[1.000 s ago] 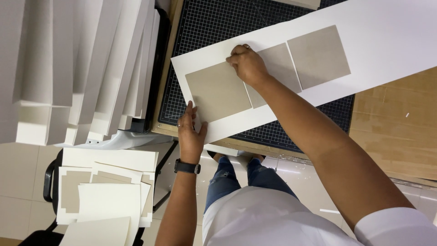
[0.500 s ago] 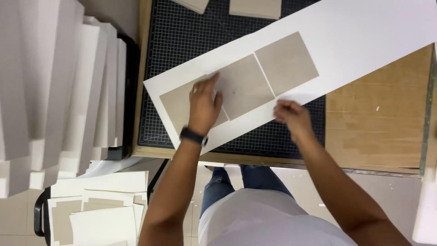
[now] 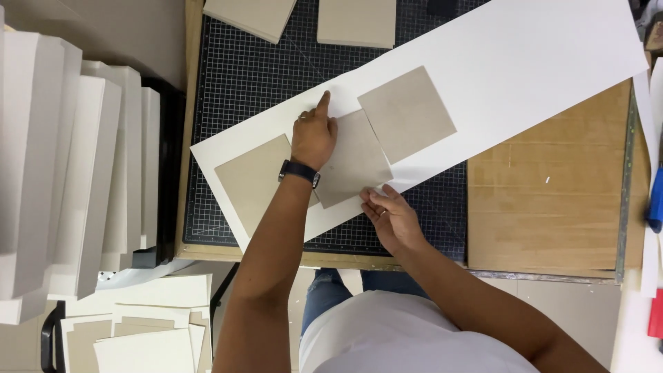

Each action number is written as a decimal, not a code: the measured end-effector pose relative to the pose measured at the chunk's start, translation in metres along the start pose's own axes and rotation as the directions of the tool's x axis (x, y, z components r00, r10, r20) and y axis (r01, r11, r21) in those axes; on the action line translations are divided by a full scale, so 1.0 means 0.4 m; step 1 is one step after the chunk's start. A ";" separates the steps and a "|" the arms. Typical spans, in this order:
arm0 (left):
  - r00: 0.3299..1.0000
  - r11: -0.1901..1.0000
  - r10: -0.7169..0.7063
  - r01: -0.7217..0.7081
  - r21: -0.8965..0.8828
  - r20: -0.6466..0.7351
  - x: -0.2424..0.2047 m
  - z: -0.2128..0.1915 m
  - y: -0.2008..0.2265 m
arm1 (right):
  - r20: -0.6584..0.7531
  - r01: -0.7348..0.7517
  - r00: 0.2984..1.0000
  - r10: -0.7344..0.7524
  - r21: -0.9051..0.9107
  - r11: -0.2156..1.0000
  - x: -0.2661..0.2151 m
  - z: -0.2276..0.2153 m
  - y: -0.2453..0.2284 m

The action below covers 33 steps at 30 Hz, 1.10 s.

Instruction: Applying glue to a large sheet and precisely mounting cardboard panels, followed by smoothing and trimming the edges.

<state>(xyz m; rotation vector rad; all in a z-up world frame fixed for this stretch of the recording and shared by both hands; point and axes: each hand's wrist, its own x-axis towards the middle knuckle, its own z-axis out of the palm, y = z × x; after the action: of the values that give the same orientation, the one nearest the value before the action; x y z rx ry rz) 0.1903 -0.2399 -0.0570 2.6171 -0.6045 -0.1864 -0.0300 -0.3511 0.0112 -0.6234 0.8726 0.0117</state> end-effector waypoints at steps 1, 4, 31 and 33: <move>1.000 1.000 0.001 -0.001 0.000 0.001 -0.007 -0.027 0.016 | -0.001 0.000 1.000 0.000 0.001 1.000 -0.001 -0.013 0.004; 0.993 0.994 -0.006 0.019 -0.109 0.119 -0.035 -0.110 0.045 | -0.015 0.047 0.999 -0.047 -0.001 0.999 -0.007 -0.037 0.015; 0.741 0.561 -0.552 -0.009 -0.828 -0.382 -0.307 -0.095 0.100 | 0.563 0.865 0.490 -0.666 -0.407 0.292 0.201 0.106 -0.166; 0.697 0.516 -0.617 0.007 -0.857 -0.366 -0.302 -0.080 0.097 | 0.562 0.868 0.479 -0.675 -0.417 0.269 0.221 0.117 -0.162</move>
<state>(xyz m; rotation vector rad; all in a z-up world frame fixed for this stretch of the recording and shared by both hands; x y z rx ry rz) 0.0746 -0.2048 -0.0074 1.6355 0.2573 0.2786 0.0776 -0.4012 0.0028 -1.6930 0.1373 -0.5295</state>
